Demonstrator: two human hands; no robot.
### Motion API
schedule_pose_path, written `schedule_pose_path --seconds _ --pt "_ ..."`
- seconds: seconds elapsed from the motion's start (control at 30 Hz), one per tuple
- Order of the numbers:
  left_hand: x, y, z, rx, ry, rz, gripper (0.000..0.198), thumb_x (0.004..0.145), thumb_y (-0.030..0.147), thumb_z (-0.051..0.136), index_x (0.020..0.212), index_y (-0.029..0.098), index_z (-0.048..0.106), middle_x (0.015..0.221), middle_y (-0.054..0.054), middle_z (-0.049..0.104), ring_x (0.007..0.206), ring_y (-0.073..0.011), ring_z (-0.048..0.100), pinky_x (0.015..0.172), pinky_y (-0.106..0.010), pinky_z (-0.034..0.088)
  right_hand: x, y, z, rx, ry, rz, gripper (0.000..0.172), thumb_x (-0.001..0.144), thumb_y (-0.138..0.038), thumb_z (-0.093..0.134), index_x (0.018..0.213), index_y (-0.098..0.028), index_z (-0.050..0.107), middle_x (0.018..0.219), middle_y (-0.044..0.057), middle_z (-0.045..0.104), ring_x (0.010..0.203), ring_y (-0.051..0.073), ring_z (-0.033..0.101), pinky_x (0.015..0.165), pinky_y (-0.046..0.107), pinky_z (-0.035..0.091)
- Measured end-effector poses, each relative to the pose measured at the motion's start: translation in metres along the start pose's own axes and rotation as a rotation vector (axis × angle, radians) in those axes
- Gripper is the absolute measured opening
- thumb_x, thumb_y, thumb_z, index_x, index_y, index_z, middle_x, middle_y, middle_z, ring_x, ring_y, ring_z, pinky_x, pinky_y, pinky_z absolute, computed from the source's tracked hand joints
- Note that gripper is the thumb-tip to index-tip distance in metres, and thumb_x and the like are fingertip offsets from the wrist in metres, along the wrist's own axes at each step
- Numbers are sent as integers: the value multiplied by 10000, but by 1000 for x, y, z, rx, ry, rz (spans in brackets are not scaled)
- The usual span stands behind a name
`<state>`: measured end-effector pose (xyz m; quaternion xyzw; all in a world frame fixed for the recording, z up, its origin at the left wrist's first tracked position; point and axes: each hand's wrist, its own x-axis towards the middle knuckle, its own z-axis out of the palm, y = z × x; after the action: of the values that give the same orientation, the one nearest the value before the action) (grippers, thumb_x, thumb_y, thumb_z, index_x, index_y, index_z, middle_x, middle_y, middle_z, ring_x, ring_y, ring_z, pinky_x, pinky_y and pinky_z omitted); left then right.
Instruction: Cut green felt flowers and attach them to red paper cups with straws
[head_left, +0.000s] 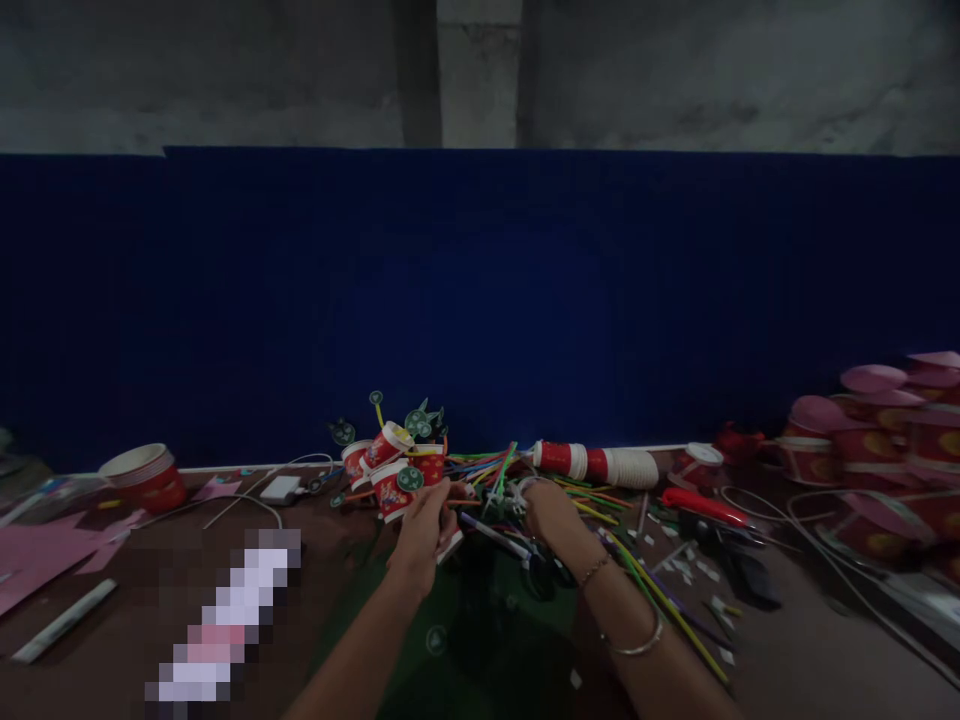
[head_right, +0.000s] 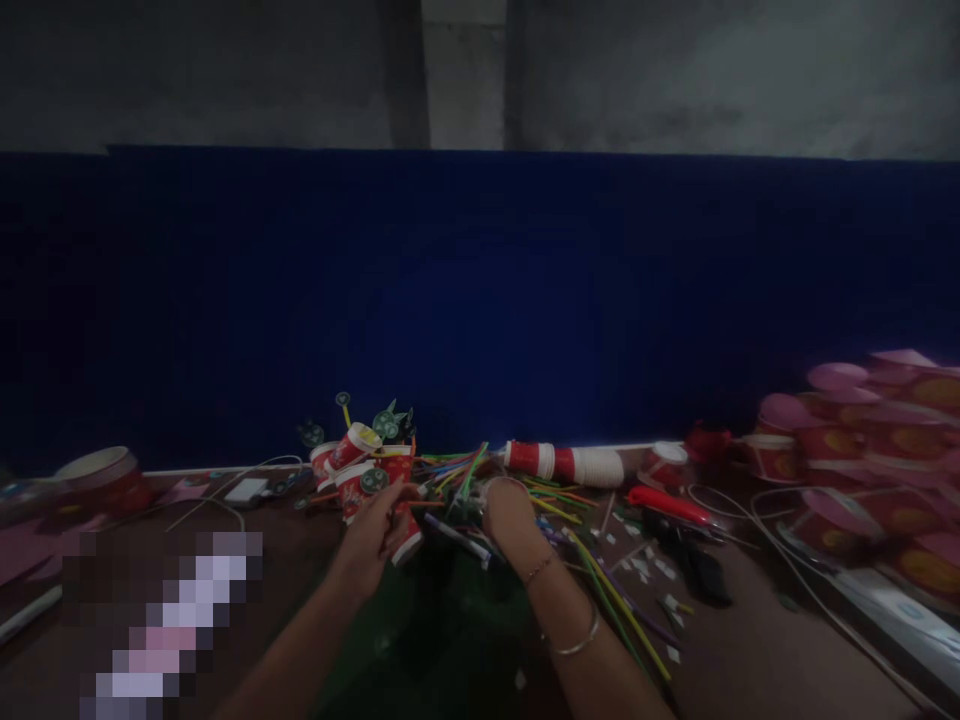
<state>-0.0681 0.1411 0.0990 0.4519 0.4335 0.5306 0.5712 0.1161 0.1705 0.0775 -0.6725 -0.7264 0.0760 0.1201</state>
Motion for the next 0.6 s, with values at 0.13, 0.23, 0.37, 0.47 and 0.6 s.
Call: schedule_pose_path --seconds 0.13,0.23,0.37,0.47,0.6 --pt "0 -3 0 -54 -78 -82 408 739 510 516 838 133 634 302 99 274 277 -35 163 327 -181 84 -2 -3 -1 -17 67 49 208 722 -92 521 883 -96 653 982 179 638 934 265 578 781 322 398" --pt "1 -3 0 -70 -57 -111 388 732 491 526 850 137 636 332 91 325 276 -33 180 318 -177 84 -6 -15 -10 305 149 -73 188 792 -182 486 862 -136 654 956 117 646 915 218 577 799 303 407" --pt "0 -2 4 -63 11 -130 383 721 481 529 816 128 644 372 73 387 282 -24 201 318 -168 87 -11 -29 -14 910 47 -227 190 773 -306 536 794 -152 644 786 34 656 745 162 588 700 261 446" --pt "-1 -2 6 -51 6 -152 385 723 475 525 827 125 646 374 72 388 283 -27 202 320 -170 83 -12 -33 -10 1024 42 -195 210 720 -352 595 745 -148 633 740 29 637 712 160 573 640 251 440" --pt "-1 -3 6 -56 -37 -149 401 726 480 515 865 126 641 420 61 451 283 -28 199 316 -179 87 -11 -34 -6 1051 84 -190 189 704 -337 602 680 -151 625 675 14 616 686 155 563 644 255 424"
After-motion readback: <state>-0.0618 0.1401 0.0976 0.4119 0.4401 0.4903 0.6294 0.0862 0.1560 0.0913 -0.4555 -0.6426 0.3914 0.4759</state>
